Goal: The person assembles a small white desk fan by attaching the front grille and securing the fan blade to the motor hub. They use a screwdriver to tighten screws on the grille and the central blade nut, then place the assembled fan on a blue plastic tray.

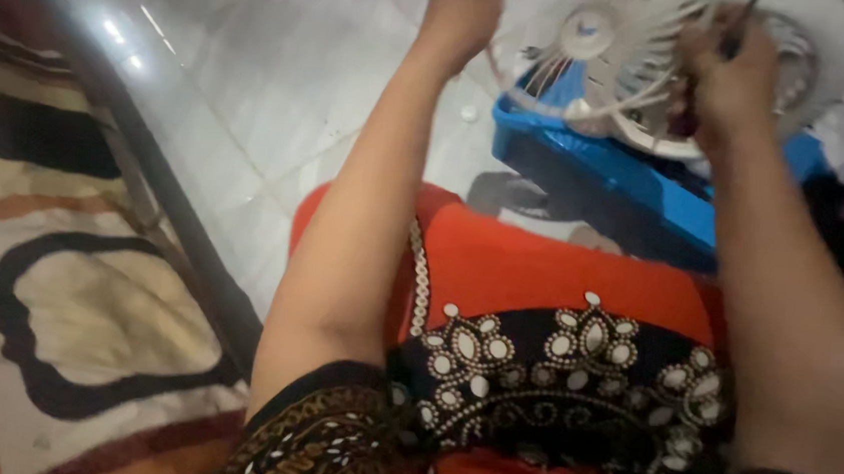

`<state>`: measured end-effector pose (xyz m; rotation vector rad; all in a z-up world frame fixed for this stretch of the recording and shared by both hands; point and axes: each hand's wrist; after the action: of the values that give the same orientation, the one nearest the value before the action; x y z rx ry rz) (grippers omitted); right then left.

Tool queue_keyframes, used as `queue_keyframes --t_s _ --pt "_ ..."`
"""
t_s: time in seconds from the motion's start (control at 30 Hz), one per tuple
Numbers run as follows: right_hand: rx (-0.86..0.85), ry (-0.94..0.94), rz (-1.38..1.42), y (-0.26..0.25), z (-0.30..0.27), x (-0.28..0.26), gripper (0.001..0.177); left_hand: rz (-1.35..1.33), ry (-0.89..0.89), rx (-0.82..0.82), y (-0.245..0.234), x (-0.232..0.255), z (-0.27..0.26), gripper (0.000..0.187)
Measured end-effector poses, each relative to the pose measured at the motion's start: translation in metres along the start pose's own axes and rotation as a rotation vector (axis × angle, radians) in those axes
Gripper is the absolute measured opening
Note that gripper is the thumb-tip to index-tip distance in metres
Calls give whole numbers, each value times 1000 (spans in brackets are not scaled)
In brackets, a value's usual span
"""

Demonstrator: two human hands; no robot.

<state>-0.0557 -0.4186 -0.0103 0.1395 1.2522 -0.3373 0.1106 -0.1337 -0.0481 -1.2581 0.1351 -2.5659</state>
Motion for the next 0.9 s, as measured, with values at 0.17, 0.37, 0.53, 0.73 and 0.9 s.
queue_keyframes --t_s 0.17,0.37,0.53,0.73,0.9 --pt "-176 299 -377 90 20 116 17 -12 -278 -210 -70 -124 -17 29" --pt "-362 88 -813 183 26 267 27 467 -359 -446 -104 -313 -105 31" --pt "-391 160 -952 230 60 345 23 352 -778 -547 -112 -347 -177 31" --pt "-217 432 -895 276 115 409 41 588 -701 -879 -78 -332 -133 31" --pt "-129 429 -977 264 79 464 65 476 -327 -680 27 -352 -66 33"
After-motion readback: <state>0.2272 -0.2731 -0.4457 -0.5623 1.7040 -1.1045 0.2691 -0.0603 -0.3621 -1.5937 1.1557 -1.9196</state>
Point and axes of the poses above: each hand's wrist, its own z-axis towards the middle knuckle, its own y-axis out of the palm, x = y × z, and after that the axes turned 3 degrees about x, right-handed
